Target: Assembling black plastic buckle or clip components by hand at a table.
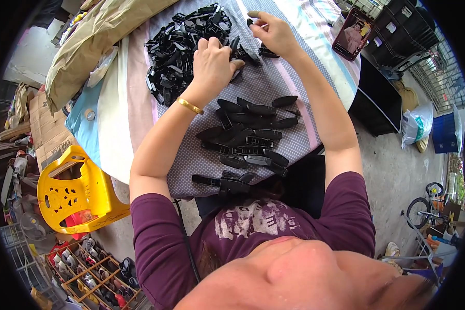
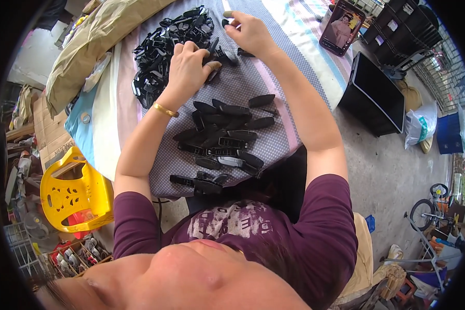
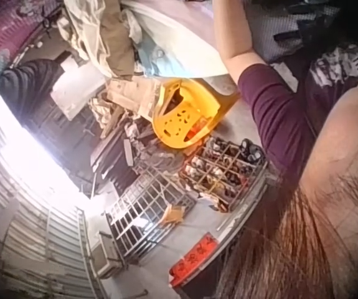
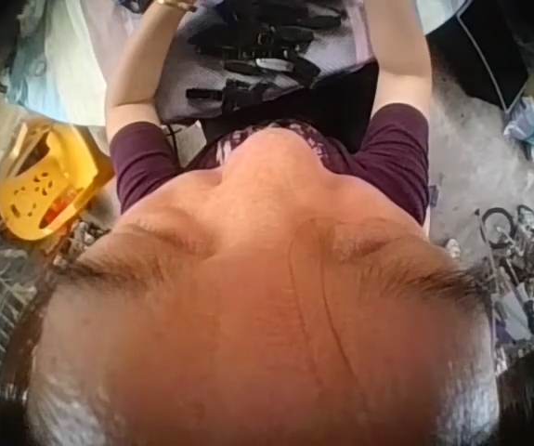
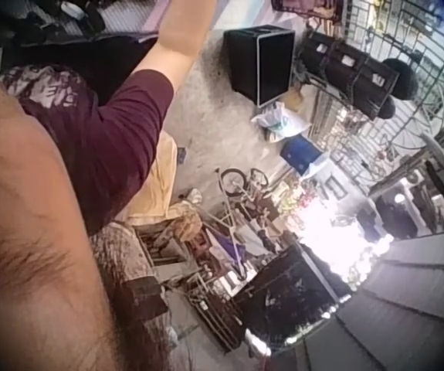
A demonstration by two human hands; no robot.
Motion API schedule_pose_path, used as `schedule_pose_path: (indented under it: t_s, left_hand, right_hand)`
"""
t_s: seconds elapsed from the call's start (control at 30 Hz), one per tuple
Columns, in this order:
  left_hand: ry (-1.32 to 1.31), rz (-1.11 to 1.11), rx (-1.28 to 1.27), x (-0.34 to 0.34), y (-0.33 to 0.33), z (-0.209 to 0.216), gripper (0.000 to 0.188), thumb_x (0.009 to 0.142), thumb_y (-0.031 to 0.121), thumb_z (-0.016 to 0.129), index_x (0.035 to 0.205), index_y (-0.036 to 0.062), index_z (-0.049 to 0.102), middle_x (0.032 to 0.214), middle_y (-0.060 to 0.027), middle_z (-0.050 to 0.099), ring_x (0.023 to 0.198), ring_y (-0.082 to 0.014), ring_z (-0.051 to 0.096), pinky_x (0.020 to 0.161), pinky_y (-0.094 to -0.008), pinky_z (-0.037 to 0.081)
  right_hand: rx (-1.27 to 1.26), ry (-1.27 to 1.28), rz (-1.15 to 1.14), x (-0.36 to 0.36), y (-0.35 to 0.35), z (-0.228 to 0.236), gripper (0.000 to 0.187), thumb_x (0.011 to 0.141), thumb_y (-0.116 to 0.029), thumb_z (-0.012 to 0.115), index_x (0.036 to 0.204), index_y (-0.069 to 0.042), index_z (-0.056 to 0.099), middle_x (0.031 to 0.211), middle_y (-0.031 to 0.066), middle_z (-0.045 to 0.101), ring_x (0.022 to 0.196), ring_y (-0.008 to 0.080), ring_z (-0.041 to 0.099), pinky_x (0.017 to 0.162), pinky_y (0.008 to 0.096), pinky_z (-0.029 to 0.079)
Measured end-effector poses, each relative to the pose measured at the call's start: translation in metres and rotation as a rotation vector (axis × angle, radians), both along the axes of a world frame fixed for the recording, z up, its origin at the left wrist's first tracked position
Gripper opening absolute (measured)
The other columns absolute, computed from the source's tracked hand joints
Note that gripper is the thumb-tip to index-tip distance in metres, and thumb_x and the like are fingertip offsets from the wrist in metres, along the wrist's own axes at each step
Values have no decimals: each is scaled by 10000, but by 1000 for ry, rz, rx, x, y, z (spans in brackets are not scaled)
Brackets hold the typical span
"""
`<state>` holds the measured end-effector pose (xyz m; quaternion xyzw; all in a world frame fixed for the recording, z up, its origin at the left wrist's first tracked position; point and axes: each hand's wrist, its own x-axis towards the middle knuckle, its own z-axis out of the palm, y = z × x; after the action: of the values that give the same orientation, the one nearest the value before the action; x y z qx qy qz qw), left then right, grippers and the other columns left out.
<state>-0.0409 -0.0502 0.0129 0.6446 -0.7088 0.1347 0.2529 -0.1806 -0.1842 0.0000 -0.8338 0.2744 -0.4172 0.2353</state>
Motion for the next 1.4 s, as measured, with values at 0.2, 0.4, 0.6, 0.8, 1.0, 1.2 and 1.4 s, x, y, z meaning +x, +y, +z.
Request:
schedule_pose_path:
  t_s: [0.2,0.4,0.6,0.8,1.0,1.2,1.4]
  left_hand:
    - [-85,18,128,5,-5,-9,238,688,243,684,850,69,669,968,-94,530,949,-282,452,824,-361,408]
    - [448,-107,-53,5,0,6,254,676,81,666,897,14,561,842,-126,600,838,-285,524,785,-353,436]
    - [1078,-252,178,25,0,14,351,782,69,630,1099,-17,507,852,-73,610,780,-128,594,684,-242,487]
    - [1613,-525,191,30,-3,11,407,813,71,615,1179,-47,481,909,-85,605,810,-149,615,756,-238,503]
    - [1466,-388,179,36,-2,10,308,807,72,630,1097,-15,577,846,-30,626,748,-70,579,636,-167,457]
    - [1380,-377,117,35,0,15,284,800,72,640,1069,-10,603,905,-43,639,766,-56,571,672,-169,467]
    - [1567,-477,100,26,-4,6,275,816,69,622,1077,-15,597,931,-65,641,823,-87,587,758,-194,482]
  right_hand:
    - [612,-210,380,-5,31,26,373,855,-158,572,1193,-26,486,938,53,567,785,139,604,698,245,523]
    - [472,-456,302,-4,30,18,252,785,-80,647,1012,-29,551,911,52,590,819,114,590,754,240,504]
    - [334,-289,298,6,52,15,296,758,-41,652,1040,-9,569,916,49,592,819,112,591,750,229,499]
    - [161,-206,226,7,59,18,306,752,-25,640,1052,20,597,916,40,582,792,108,600,716,221,506]
    - [146,-197,191,9,66,22,255,751,-20,644,998,36,616,874,38,577,761,101,601,692,224,517]
    - [16,-199,184,11,71,20,230,753,-14,643,975,41,617,856,51,574,740,105,601,639,224,534]
    - [-197,-37,38,11,75,20,217,744,-44,666,946,23,625,828,82,577,699,160,611,623,251,529]
